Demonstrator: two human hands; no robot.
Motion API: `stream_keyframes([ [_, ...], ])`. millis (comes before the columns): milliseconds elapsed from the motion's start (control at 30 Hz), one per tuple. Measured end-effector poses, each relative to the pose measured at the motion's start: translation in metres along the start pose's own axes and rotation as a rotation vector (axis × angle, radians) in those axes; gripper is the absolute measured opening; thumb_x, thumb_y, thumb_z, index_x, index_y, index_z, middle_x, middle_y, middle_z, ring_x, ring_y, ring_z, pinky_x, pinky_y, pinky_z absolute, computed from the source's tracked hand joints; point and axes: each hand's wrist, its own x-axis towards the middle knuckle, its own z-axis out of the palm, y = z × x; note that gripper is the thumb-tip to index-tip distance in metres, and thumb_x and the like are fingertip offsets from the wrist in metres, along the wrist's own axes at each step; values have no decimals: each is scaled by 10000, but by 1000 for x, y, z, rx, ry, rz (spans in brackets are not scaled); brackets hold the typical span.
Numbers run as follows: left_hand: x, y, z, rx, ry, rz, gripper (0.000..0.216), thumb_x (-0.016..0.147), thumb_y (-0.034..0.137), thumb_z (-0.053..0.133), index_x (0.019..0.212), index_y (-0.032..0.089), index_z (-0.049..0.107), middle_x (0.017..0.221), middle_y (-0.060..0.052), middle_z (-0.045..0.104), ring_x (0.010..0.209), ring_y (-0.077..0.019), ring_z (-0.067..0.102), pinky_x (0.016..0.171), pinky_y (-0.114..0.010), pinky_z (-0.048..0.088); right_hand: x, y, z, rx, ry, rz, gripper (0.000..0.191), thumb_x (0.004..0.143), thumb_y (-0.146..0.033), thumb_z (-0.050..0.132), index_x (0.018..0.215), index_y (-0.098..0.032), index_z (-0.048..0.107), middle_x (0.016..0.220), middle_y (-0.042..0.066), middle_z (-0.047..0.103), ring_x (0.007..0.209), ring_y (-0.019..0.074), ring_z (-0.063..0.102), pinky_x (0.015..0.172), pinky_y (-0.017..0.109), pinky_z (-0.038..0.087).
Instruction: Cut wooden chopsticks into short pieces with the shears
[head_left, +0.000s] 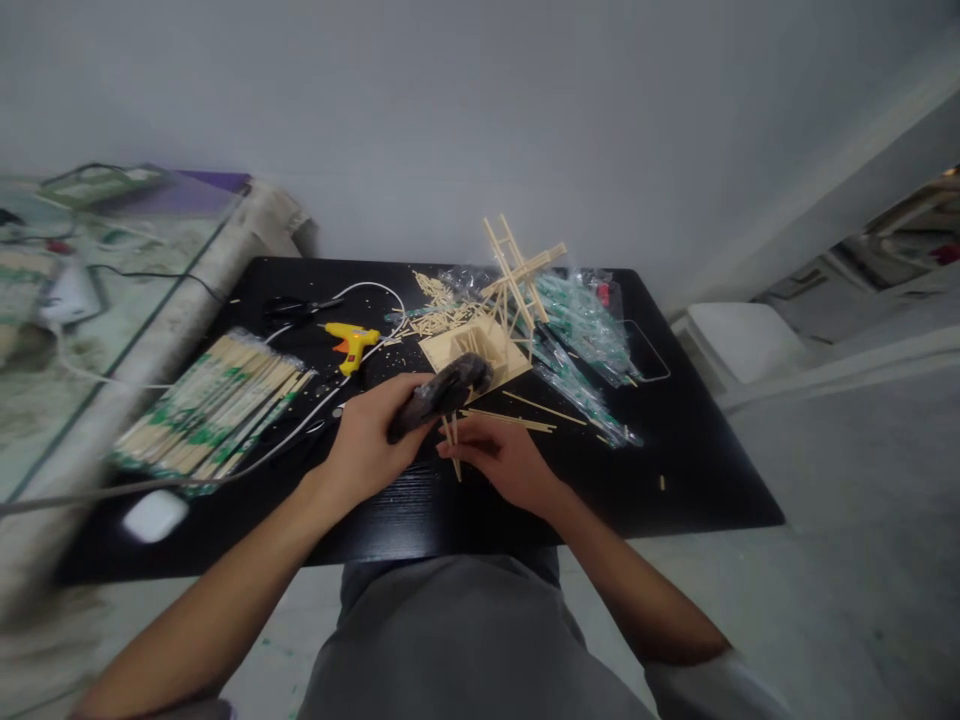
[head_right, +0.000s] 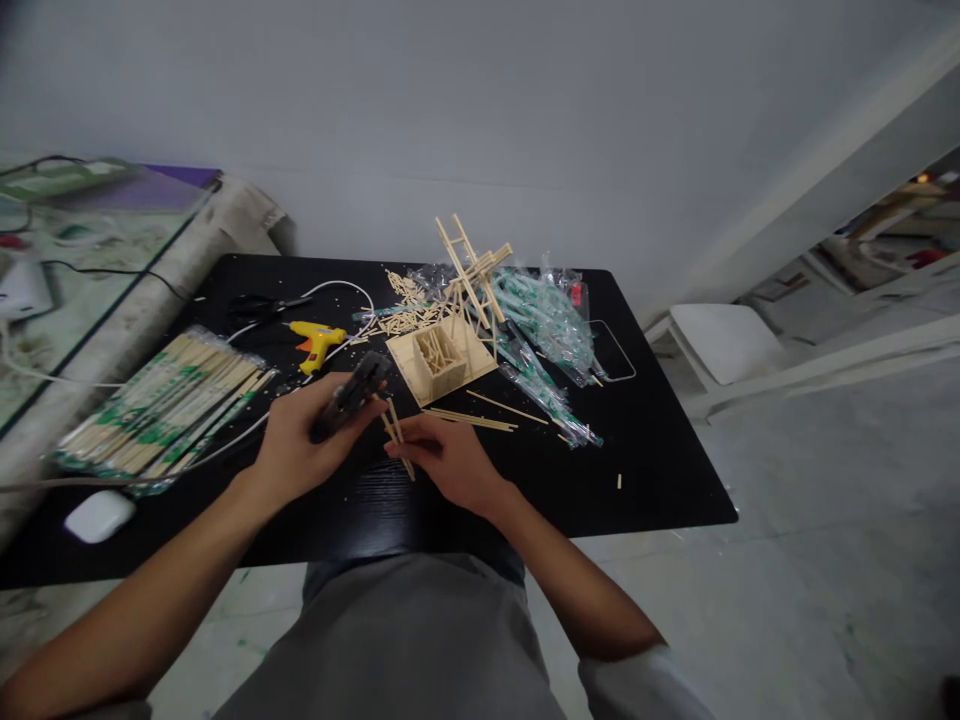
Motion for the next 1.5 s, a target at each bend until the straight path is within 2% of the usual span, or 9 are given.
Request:
stream_keyframes([
  [133, 3, 2, 3, -37, -23, 24, 216, 917, 284, 679, 1110, 212, 741, 1002, -30, 788, 884, -194, 722, 852, -287, 531, 5, 3, -4, -150, 36, -57, 180, 873, -395, 794, 961, -241, 826, 966, 30, 818, 891, 241, 744, 869, 389, 575],
  [333, 1, 2, 9, -120, -51, -90, 234, 913, 436, 711, 983, 218, 757, 937, -17, 776, 876, -204, 719, 876, -314, 543, 11, 13, -7, -310, 76, -170, 129, 910, -346, 757, 944, -237, 817, 873, 23, 783, 780, 206, 690, 762, 326, 523],
  [500, -5, 0, 11, -205, -76, -160, 235, 898, 430, 732, 974, 208, 749, 918, -24, 772, 861, -202, 717, 875, -326, 553, 14, 23, -5, -414, 79, -244, 104, 931, -323, 738, 915, -239, 798, 842, 21, 762, 756, 200, 669, 778, 323, 499],
  [667, -9, -3, 12, -215, -60, -168, 226, 911, 419, 720, 970, 201, 744, 942, -29, 777, 879, -200, 720, 877, -327, 565, 13, 35, -3, -447, 41, -229, 125, 978, -310, 681, 944, -229, 770, 873, 25, 766, 783, 202, 684, 797, 317, 501],
  [833, -11, -7, 16, -229, -36, -124, 192, 910, 385, 730, 963, 201, 741, 906, -4, 775, 837, -172, 721, 841, -297, 577, 13, 45, -3, -503, 32, -328, 150, 995, -263, 662, 885, -195, 739, 812, 14, 738, 730, 175, 668, 736, 268, 486],
  [1000, -13, -5, 19, -247, -37, -140, 180, 900, 376, 745, 926, 198, 747, 927, -13, 786, 877, -181, 732, 863, -299, 579, 11, 44, 0, -501, 51, -382, 117, 999, -231, 665, 926, -194, 749, 854, 13, 762, 751, 169, 687, 744, 253, 498],
  [1233, -9, -1, 22, -274, 15, -195, 184, 829, 357, 800, 857, 178, 767, 840, -16, 796, 791, -187, 746, 780, -295, 608, 10, 48, 1, -523, 87, -342, 105, 988, -238, 685, 940, -203, 772, 907, 17, 794, 772, 169, 702, 766, 263, 519],
  [1500, -6, 0, 21, -253, -2, -156, 165, 848, 343, 794, 853, 181, 768, 850, -7, 799, 789, -171, 746, 767, -273, 601, 11, 52, 0, -527, 91, -354, 66, 953, -207, 738, 907, -204, 786, 903, 20, 809, 776, 169, 723, 779, 269, 536],
])
